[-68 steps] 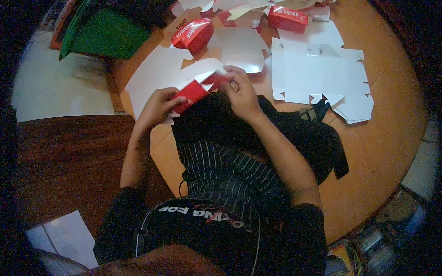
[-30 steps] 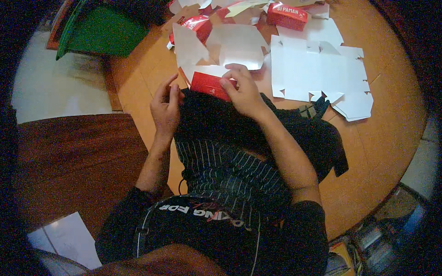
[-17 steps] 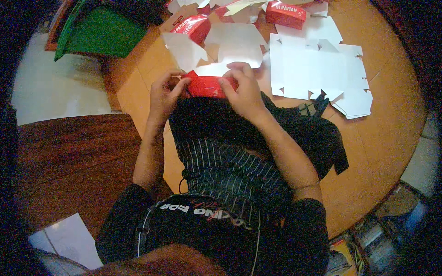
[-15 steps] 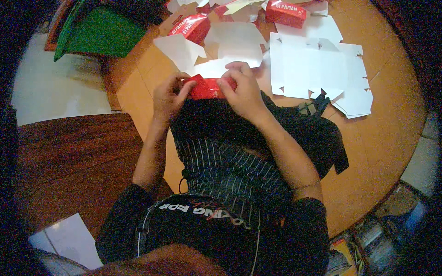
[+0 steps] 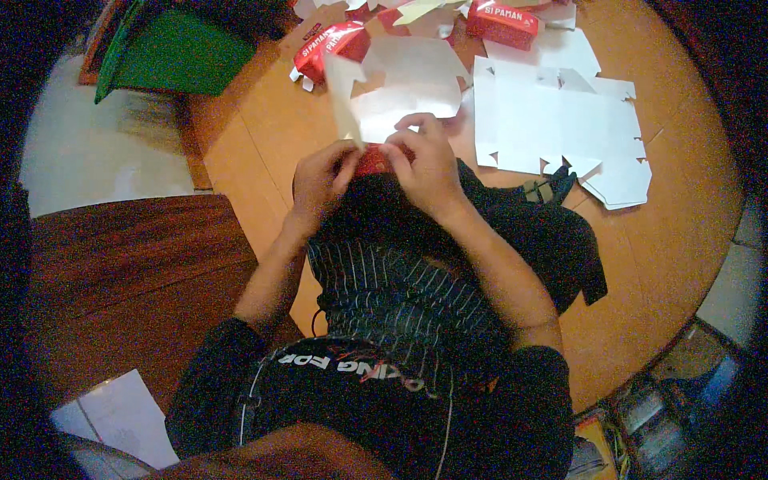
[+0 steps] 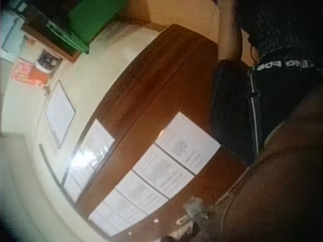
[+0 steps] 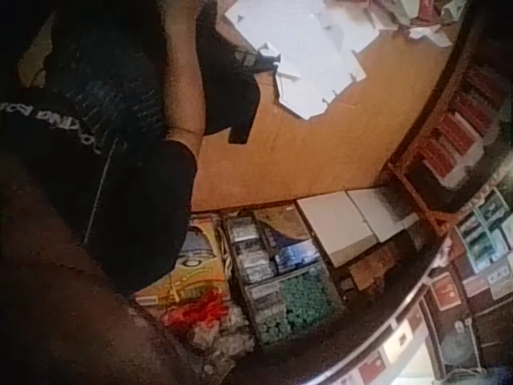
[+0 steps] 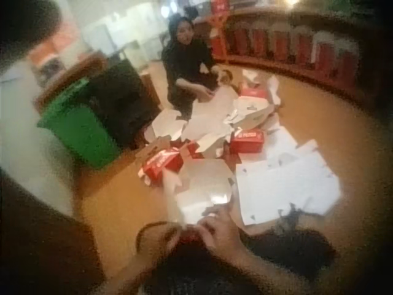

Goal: The person sits on the floor and assembles small red and white cardboard boxes by folding flat pieces and inserting them into a base. They repeatedly pick up flat pieces, fold them, and place them into the box structure.

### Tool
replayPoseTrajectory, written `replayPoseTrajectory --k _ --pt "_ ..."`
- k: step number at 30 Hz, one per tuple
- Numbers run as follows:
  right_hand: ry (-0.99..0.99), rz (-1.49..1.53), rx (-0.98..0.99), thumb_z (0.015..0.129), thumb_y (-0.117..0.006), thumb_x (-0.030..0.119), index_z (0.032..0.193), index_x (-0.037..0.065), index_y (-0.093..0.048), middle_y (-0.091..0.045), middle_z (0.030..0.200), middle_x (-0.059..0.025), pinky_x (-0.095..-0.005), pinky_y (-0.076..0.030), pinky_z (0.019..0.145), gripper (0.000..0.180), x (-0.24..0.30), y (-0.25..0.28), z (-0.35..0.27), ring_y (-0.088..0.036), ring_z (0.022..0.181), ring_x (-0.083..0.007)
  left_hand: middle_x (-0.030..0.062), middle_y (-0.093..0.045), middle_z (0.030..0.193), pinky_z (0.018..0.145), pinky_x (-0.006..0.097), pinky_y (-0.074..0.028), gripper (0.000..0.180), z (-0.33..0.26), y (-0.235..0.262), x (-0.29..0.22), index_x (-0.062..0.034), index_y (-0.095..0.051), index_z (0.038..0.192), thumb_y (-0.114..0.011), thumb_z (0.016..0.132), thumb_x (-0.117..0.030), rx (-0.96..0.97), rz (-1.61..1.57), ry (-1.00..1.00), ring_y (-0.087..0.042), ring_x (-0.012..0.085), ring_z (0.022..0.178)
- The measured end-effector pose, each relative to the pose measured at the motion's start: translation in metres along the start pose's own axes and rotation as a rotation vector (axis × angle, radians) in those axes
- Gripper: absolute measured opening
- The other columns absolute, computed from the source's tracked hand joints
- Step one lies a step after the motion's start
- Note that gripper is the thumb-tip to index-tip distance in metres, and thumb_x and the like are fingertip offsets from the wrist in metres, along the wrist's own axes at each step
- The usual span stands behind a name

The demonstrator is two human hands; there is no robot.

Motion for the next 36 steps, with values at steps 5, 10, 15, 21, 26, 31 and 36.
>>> replayPoseTrajectory --k 5,10,15,21,26,31,36 --pt "0.146 -0.183 0.029 0.079 -0.076 0.019 0.085 0.008 -0.073 -0.062 0.095 -0.0084 -0.0392 -0.046 0.088 0.013 0.021 -0.011 -0.012 -0.058 0.097 -0.0294 0.015 -0.059 0.11 0.086 0.037 -0.048 0.041 -0.022 0.001 0.002 0.0011 -0.059 0.119 -0.074 0.087 -0.018 -0.459 -0.237 0.072 -0.06 0.0271 0.103" --pt "0.189 -0.355 -0.225 0.079 -0.076 0.027 0.125 0.004 -0.06 -0.043 0.141 -0.0265 -0.0545 -0.032 0.109 0.054 0.025 0.008 -0.006 -0.041 0.131 -0.0421 0.0127 -0.058 0.114 0.093 0.036 -0.046 0.028 -0.015 0.013 0.054 0.0028 -0.061 0.116 -0.064 0.095 -0.016 -0.457 -0.456 0.254 -0.057 0.0249 0.109" --pt "-0.554 0.491 0.099 0.094 -0.065 0.036 0.133 -0.002 -0.049 -0.051 0.133 -0.0191 -0.0382 -0.042 0.103 0.057 -0.063 0.009 0.013 -0.053 0.119 -0.0304 0.014 -0.065 0.114 0.095 0.036 -0.046 0.027 -0.024 0.008 0.113 0.0017 -0.068 0.1 -0.061 0.098 -0.024 -0.192 -0.607 0.525 -0.059 0.0254 0.109" --pt "-0.57 1.044 0.161 0.093 -0.06 0.041 0.135 0.005 -0.051 -0.062 0.115 -0.0117 -0.0374 -0.046 0.097 0.056 -0.057 -0.009 -0.001 -0.057 0.112 -0.0236 0.0135 -0.063 0.118 0.09 0.037 -0.052 0.054 -0.024 -0.007 0.082 0.0021 -0.058 0.122 -0.069 0.092 -0.042 -0.188 -1.119 0.457 -0.059 0.0252 0.111" --pt "-0.691 0.915 0.1 0.094 -0.057 0.03 0.139 -0.004 -0.042 -0.057 0.126 -0.0167 -0.0383 -0.044 0.102 0.058 -0.084 -0.017 -0.014 -0.054 0.118 -0.025 0.0124 -0.063 0.116 0.084 0.036 -0.055 0.044 -0.011 0.012 0.054 0.0047 -0.054 0.125 -0.065 0.096 -0.026 -0.375 -1.017 0.627 -0.064 0.0219 0.1" --pt "-0.693 0.619 0.309 0.093 -0.058 0.025 0.141 -0.007 -0.036 -0.043 0.142 -0.0197 -0.0354 -0.036 0.109 0.062 -0.096 -0.012 -0.003 -0.044 0.131 -0.0282 0.0151 -0.049 0.136 0.1 0.04 -0.047 0.055 0.003 0.021 0.07 -0.0033 -0.041 0.141 -0.061 0.098 -0.031 -0.268 -1.311 0.533 -0.052 0.026 0.122" --pt "-0.87 0.937 0.153 0.098 -0.052 0.029 0.148 0.005 -0.032 -0.044 0.145 -0.017 -0.044 -0.035 0.112 0.059 -0.096 -0.013 0.018 -0.047 0.13 -0.0321 0.0137 -0.031 0.151 0.106 0.05 -0.04 0.059 -0.022 0.02 0.123 -0.0143 -0.029 0.149 -0.053 0.101 -0.04 -0.455 -1.351 0.374 -0.041 0.0314 0.133"
Point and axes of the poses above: each hand's wrist, its own z-axis towards the middle knuckle, its own y-axis out of the back of the hand, x = y × z, the point moved 7 cm from there along z, towards the middle knuckle
